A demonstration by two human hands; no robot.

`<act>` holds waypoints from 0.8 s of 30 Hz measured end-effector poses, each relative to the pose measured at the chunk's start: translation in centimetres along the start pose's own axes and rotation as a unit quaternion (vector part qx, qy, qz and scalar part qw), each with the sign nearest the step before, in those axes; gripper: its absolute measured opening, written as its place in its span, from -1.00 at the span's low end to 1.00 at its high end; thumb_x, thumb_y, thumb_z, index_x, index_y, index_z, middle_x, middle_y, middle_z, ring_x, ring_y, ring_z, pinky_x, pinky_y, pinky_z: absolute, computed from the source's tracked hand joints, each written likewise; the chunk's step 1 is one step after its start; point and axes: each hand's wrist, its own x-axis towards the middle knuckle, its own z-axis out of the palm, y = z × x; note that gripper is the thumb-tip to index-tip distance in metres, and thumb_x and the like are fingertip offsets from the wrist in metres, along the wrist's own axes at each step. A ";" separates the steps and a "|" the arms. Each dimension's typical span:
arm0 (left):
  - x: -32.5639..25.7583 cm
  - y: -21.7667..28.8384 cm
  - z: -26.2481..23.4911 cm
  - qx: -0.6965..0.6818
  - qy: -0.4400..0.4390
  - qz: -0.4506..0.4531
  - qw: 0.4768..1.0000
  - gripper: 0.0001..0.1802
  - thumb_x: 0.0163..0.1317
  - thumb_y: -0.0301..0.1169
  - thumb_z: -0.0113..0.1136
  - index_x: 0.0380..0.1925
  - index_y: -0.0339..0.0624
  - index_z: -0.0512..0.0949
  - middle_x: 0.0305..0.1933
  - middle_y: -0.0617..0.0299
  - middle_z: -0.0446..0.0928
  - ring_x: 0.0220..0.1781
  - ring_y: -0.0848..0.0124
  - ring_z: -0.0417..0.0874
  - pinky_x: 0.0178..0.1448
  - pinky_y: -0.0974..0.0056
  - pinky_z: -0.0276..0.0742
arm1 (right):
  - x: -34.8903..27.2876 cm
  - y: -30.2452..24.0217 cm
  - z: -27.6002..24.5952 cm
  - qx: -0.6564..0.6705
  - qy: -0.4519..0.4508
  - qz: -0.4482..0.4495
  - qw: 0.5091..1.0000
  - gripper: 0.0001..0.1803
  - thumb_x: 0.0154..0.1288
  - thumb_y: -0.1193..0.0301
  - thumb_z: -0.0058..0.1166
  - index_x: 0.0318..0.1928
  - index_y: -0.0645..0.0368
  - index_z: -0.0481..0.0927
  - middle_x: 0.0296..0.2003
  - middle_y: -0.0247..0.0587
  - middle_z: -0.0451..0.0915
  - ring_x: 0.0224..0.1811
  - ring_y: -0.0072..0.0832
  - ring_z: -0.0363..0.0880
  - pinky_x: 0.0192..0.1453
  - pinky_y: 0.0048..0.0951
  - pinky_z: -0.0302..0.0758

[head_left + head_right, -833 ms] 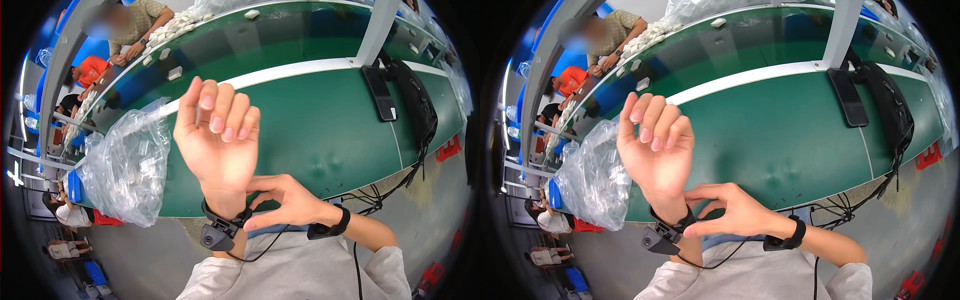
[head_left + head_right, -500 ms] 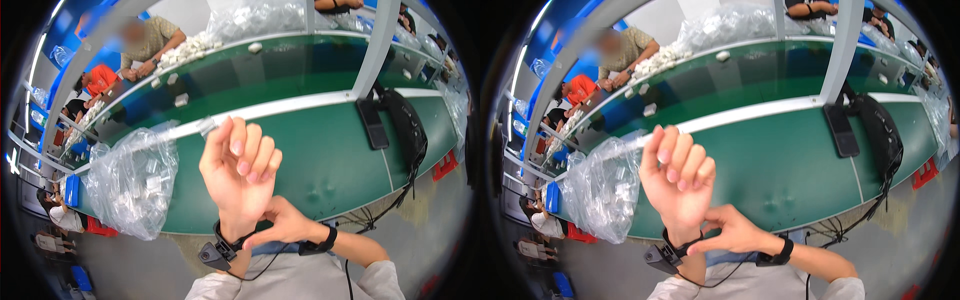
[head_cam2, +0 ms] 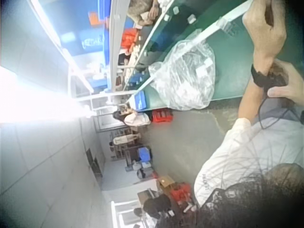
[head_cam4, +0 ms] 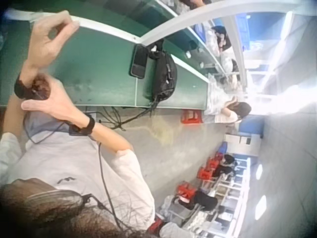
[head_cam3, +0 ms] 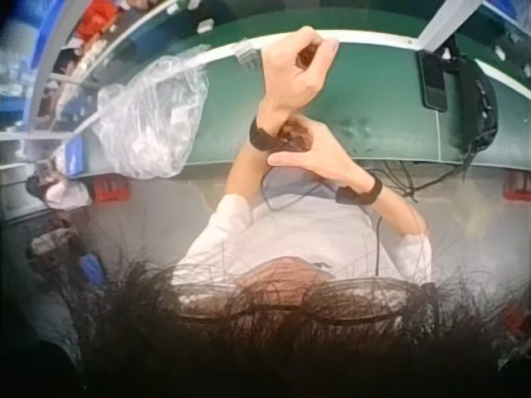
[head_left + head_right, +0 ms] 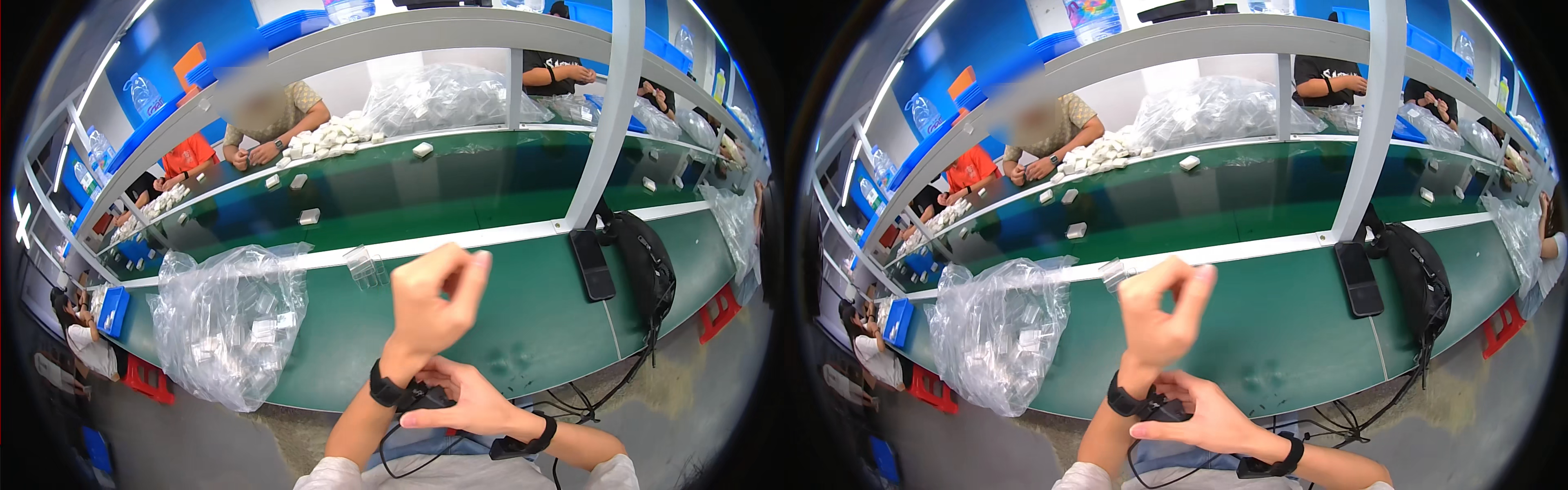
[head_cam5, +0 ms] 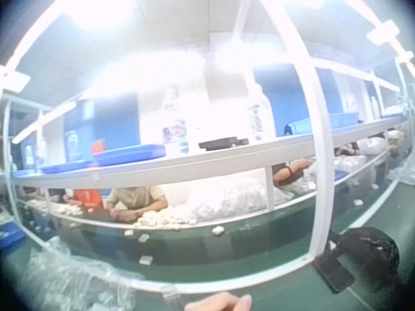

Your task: Assemble small electronic parts and place them into plastic containers on a production line.

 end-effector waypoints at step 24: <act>-0.7 -0.2 2.5 0.211 -0.277 0.223 0.910 -0.76 0.33 -0.34 0.32 -0.47 -0.16 0.52 -0.52 0.20 0.56 -0.51 0.21 0.71 -0.44 0.13 0.58 | 2.1 0.0 -1.7 -0.038 0.013 -0.130 0.991 -0.25 0.18 0.36 0.65 0.30 0.34 0.54 0.18 -0.19 0.67 0.22 -0.46 0.65 0.31 -0.31 0.60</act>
